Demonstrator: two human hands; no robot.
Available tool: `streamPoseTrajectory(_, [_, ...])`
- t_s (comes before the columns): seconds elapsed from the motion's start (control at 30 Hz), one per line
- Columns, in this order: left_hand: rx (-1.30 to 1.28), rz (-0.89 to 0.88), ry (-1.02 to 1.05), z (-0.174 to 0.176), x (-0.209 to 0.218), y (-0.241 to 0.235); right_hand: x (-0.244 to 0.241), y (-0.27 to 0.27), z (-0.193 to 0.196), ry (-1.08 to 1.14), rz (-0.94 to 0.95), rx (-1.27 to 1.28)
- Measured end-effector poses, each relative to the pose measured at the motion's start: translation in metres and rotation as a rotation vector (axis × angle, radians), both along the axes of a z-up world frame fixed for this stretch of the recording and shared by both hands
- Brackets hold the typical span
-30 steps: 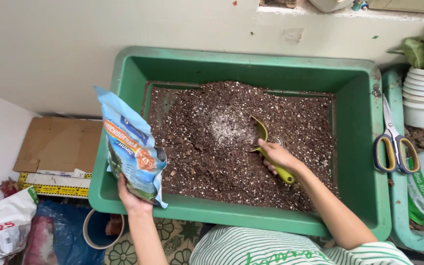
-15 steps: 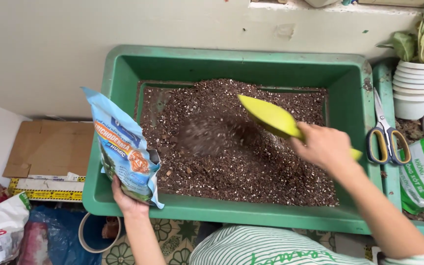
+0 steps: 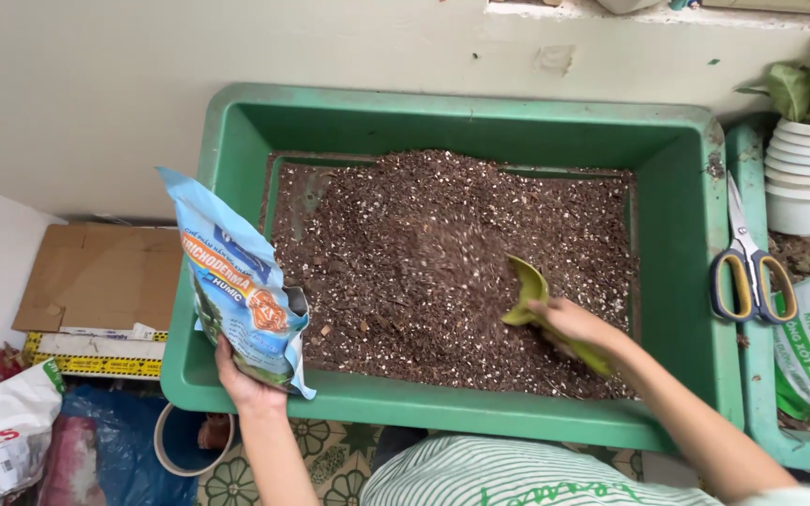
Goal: Mix gardening soil and supplements in a container.
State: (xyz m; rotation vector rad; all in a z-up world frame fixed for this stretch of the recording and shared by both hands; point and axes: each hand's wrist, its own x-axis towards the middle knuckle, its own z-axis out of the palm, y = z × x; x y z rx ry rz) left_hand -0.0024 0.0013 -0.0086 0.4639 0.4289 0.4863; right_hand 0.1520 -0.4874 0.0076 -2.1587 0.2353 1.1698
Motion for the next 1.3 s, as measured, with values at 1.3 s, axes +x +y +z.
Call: streamPoseTrajectory(1.3, [-0.027, 0.029, 0.012, -0.003, 0.0, 0.001, 0.003, 0.052, -0.023, 0.055, 0.004, 0.166])
